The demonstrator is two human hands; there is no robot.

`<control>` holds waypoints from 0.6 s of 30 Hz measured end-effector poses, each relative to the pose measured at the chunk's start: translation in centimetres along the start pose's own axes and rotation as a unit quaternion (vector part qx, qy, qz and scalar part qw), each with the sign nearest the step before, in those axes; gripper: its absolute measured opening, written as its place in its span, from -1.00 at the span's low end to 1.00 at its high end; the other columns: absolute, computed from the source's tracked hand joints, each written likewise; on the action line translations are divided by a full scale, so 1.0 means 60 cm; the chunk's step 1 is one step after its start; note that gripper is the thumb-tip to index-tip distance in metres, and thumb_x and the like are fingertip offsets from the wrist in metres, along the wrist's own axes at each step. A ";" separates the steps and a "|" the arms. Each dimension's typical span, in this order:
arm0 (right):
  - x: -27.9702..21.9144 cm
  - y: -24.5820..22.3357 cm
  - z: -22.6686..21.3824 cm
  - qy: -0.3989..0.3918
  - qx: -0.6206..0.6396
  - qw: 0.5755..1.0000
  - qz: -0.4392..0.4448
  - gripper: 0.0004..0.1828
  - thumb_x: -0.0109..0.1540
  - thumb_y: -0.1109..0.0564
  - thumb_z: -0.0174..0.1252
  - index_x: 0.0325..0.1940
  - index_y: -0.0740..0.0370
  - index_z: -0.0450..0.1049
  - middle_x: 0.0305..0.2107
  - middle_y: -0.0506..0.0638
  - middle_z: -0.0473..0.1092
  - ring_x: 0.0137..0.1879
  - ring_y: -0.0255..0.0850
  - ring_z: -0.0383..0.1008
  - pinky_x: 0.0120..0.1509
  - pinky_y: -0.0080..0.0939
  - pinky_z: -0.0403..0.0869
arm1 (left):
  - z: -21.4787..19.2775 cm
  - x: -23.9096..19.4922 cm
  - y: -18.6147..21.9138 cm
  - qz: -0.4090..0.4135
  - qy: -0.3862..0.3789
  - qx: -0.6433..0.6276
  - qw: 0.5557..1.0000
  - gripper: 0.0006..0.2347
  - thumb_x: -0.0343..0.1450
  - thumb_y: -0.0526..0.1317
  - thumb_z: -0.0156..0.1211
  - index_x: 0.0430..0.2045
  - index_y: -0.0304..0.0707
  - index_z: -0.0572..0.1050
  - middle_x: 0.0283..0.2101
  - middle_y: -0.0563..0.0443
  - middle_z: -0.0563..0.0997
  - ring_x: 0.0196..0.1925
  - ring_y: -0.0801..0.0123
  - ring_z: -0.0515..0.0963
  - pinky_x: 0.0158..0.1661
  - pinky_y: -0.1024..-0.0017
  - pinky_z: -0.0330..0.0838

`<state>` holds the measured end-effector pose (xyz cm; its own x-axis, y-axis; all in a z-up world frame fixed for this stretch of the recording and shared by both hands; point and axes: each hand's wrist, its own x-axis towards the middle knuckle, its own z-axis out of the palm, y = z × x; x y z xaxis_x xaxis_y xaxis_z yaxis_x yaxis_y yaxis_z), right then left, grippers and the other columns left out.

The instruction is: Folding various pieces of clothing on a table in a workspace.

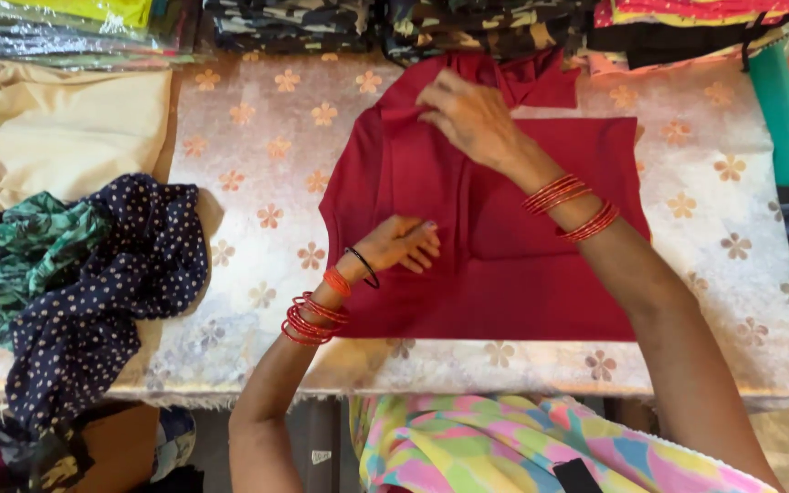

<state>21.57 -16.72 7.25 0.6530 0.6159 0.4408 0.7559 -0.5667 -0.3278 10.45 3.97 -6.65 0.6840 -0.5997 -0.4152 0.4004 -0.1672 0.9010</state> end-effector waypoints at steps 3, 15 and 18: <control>0.001 -0.010 -0.026 0.037 -0.057 0.998 -0.017 -0.80 0.30 0.11 0.32 -0.06 0.24 0.54 -0.20 0.09 0.43 -0.21 0.04 0.52 -0.20 0.01 0.47 | -0.004 -0.004 -0.018 0.015 0.015 -0.033 0.999 -0.58 0.57 0.06 -0.04 -0.13 -0.45 0.50 -0.14 -0.20 0.66 -0.21 0.21 0.71 -0.20 0.26 0.69; -0.003 -0.025 -0.038 0.020 -0.104 0.994 -0.028 -0.80 0.26 0.09 0.31 -0.08 0.20 0.57 -0.25 0.07 0.46 -0.23 -0.02 0.50 -0.29 -0.03 0.46 | -0.031 0.026 0.009 0.047 0.106 -0.260 0.959 -0.55 0.50 0.11 -0.08 0.16 -0.18 0.24 0.17 -0.30 0.45 0.06 -0.30 0.61 0.00 -0.20 0.57; -0.061 -0.072 -0.054 -0.008 -0.046 0.996 -0.069 -0.80 0.29 0.11 0.27 -0.02 0.17 0.56 -0.22 0.03 0.45 -0.19 -0.08 0.50 -0.21 -0.06 0.49 | -0.042 0.031 -0.033 0.051 0.107 -0.303 0.946 -0.56 0.50 0.14 -0.09 0.09 -0.21 0.28 0.14 -0.32 0.46 0.06 -0.32 0.61 0.01 -0.21 0.56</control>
<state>15.77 -18.29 9.76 0.5436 0.6997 0.4637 0.8318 -0.5229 -0.1861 12.48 5.17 -9.54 0.8201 -0.4052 -0.4040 0.5566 0.4008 0.7277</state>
